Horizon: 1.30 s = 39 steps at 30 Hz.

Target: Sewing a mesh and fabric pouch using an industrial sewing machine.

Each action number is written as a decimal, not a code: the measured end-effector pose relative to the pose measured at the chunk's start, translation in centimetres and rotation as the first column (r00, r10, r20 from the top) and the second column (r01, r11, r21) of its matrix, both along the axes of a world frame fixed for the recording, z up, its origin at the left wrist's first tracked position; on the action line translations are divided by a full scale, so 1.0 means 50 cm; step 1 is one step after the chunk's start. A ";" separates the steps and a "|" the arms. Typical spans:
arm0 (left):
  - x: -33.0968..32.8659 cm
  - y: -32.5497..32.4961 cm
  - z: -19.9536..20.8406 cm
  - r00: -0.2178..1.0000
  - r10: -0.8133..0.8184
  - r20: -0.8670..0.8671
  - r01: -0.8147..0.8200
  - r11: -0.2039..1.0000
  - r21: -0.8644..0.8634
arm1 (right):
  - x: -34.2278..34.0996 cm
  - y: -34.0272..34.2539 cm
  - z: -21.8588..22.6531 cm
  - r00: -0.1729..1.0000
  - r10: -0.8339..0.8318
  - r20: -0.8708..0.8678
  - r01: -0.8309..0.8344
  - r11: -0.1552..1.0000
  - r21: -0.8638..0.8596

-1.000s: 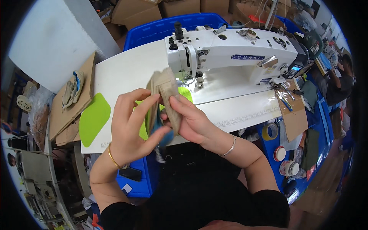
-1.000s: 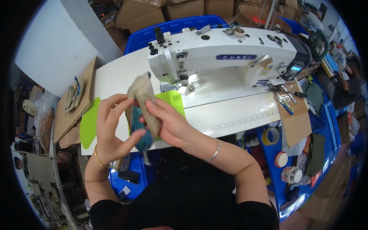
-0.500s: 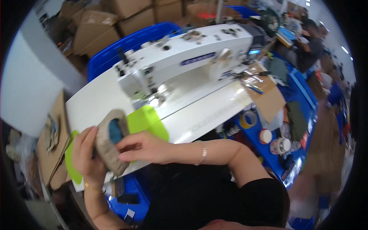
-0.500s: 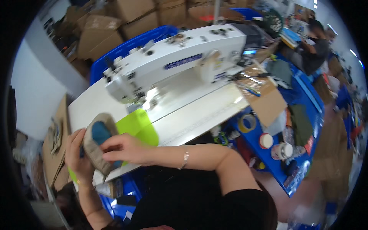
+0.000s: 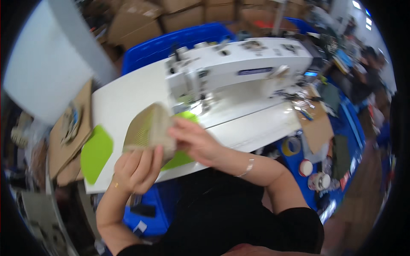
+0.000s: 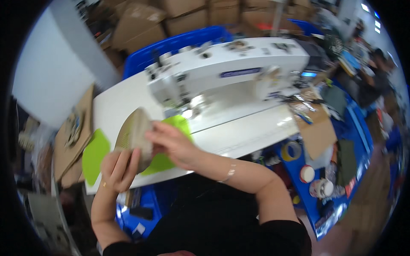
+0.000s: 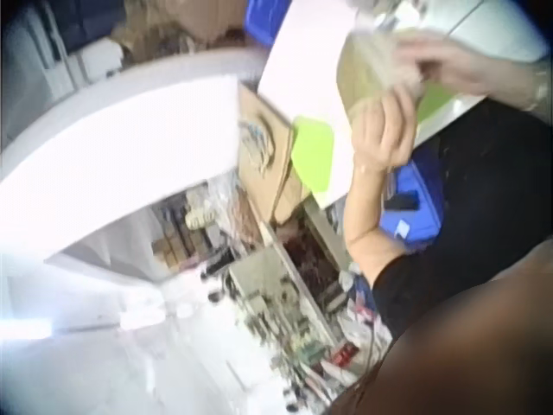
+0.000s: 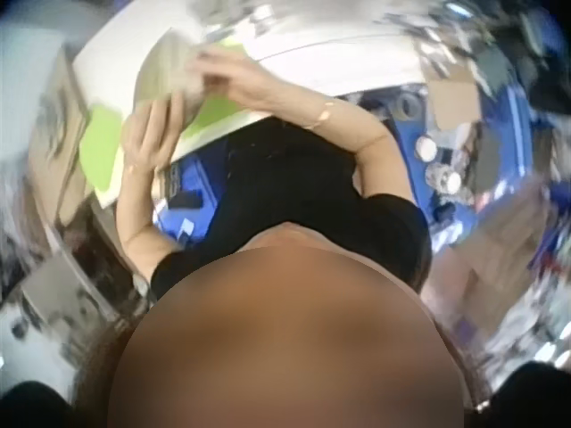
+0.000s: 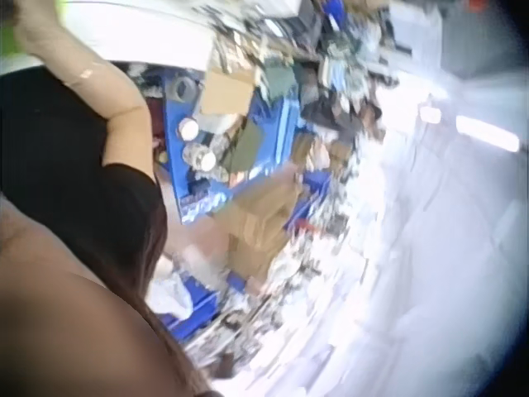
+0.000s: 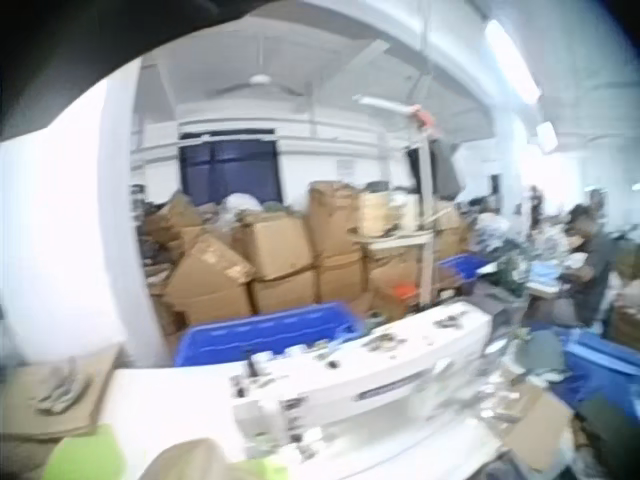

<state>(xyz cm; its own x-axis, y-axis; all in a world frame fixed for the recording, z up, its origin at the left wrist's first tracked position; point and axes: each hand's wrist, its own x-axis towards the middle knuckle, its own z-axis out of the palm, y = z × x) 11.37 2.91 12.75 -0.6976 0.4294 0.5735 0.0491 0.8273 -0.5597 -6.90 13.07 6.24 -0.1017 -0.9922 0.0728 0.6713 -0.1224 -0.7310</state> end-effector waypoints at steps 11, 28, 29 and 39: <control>0.003 0.016 -0.076 0.995 -0.071 0.064 0.081 0.981 -0.174 | 0.000 -0.065 -0.025 0.959 0.136 0.247 -0.105 0.985 -0.133; 0.063 0.028 0.132 0.846 -0.064 0.530 -0.532 -0.021 0.847 | 0.022 0.016 0.035 0.872 0.284 -0.399 -0.370 0.916 -0.156; 0.078 0.025 0.134 0.804 -0.054 0.592 -0.594 -0.110 0.797 | 0.017 0.025 0.040 0.811 0.246 -0.530 -0.372 0.917 -0.144; 0.053 0.042 0.123 0.978 -0.122 0.168 -0.206 -0.467 0.860 | -0.015 0.079 0.053 0.761 -0.135 -0.635 -0.042 0.966 -0.256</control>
<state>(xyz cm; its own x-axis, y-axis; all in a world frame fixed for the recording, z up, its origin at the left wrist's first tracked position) 14.02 5.00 18.91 -0.7858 -0.6180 -0.0243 -0.1079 0.0982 0.9893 -7.66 17.00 8.91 0.0117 -0.9285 0.3713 0.0426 -0.3705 -0.9279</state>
